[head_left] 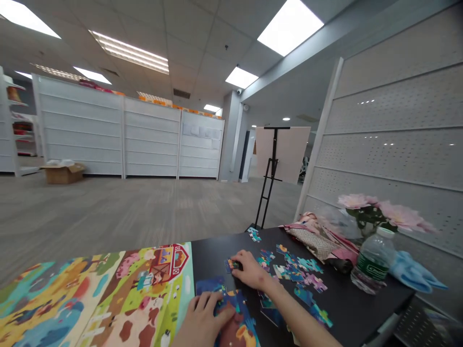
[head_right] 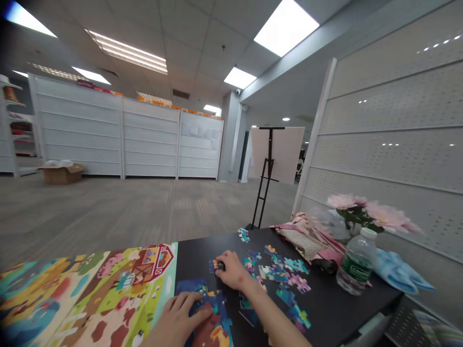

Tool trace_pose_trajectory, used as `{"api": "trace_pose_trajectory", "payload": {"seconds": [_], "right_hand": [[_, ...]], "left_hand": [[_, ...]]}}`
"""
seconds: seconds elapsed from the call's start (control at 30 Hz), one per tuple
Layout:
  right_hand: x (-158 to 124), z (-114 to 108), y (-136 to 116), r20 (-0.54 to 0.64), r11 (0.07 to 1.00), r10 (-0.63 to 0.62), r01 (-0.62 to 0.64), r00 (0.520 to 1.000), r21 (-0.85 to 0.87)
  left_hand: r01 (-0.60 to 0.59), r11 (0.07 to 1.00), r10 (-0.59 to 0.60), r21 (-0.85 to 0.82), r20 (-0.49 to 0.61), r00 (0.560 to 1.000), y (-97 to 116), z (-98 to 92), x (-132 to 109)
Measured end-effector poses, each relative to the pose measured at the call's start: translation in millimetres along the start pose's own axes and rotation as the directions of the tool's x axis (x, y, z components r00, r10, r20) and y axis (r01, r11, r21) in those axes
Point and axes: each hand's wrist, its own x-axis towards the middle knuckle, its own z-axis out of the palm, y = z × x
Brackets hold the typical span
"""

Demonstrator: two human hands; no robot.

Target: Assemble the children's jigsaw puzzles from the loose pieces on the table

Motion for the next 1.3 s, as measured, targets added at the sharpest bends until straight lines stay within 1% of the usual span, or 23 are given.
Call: {"api": "trace_pose_trajectory", "payload": {"seconds": [0.17,0.27,0.37,0.47,0.53,0.63,0.7,0.73,0.77,0.83,0.9,0.93,1.0,1.07,1.13,1.2,1.23,1.3], "right_hand": [[17,6,14,0.126,0.998,0.055,-0.054,0.990,-0.011],[16,3,22,0.203,0.995,0.102,-0.105,0.974,0.001],[5,-8,32,0.266,0.989,0.142,-0.146,0.954,-0.006],[-12,-29,44,0.272,0.984,0.178,-0.176,0.946,-0.032],[-24,-49,50,0.227,0.980,0.201,-0.196,0.953,-0.044],[-49,-80,53,0.117,0.976,0.219,-0.215,0.969,-0.046],[-76,-91,49,0.070,0.977,0.212,-0.209,0.975,-0.041],[-93,-92,46,0.065,0.979,0.203,-0.201,0.977,-0.037],[-112,-89,43,0.064,0.982,0.189,-0.187,0.980,-0.031],[-152,-74,43,0.060,0.987,0.163,-0.162,0.985,-0.024],[-188,-54,54,-0.054,0.988,0.134,-0.138,0.990,-0.071],[-202,-46,63,-0.140,0.977,0.148,-0.166,0.979,-0.130],[-220,-35,86,-0.285,0.927,0.224,-0.294,0.932,-0.231],[-225,-34,110,-0.380,0.875,0.291,-0.405,0.878,-0.267],[-218,-42,130,-0.401,0.848,0.334,-0.458,0.853,-0.267],[-200,-55,145,-0.398,0.839,0.356,-0.477,0.845,-0.263],[-188,-62,151,-0.402,0.836,0.360,-0.483,0.842,-0.262],[-156,-77,160,-0.408,0.834,0.361,-0.486,0.839,-0.260]], "left_hand": [[-0.016,1.000,0.015,0.027,0.031,0.999,-4,1.3,-1],[-0.019,1.000,0.019,0.001,0.042,0.999,-1,-5.0,-5],[-0.027,0.999,0.028,-0.016,0.041,0.999,3,-12.8,-10],[-0.041,0.999,0.041,-0.009,0.011,0.999,2,-10.8,-12],[-0.064,0.998,0.064,0.001,-0.020,0.998,-3,-2.2,-11],[-0.108,0.994,0.110,0.027,-0.086,0.990,-16,15.7,-7],[-0.137,0.990,0.142,0.042,-0.131,0.981,-23,26.1,-5],[-0.147,0.988,0.152,0.047,-0.143,0.978,-26,29.8,-3],[-0.150,0.987,0.156,0.050,-0.149,0.976,-27,32.1,-2],[-0.136,0.989,0.142,0.052,-0.139,0.980,-27,32.4,-1],[-0.108,0.993,0.112,0.040,-0.110,0.988,-22,26.2,-2],[-0.101,0.995,0.103,0.027,-0.089,0.991,-18,20.8,-5],[-0.082,0.997,0.081,-0.012,-0.052,0.995,-8,6.8,-11],[-0.050,0.998,0.049,-0.046,-0.023,0.999,4,-8.1,-19],[-0.013,0.998,0.013,-0.063,0.002,1.000,13,-19.6,-25],[0.000,0.998,0.002,-0.060,0.025,1.000,16,-24.5,-27],[-0.002,0.999,0.004,-0.052,0.030,1.000,15,-24.0,-27],[-0.026,0.999,0.027,-0.033,0.022,0.999,10,-17.1,-23]]}}
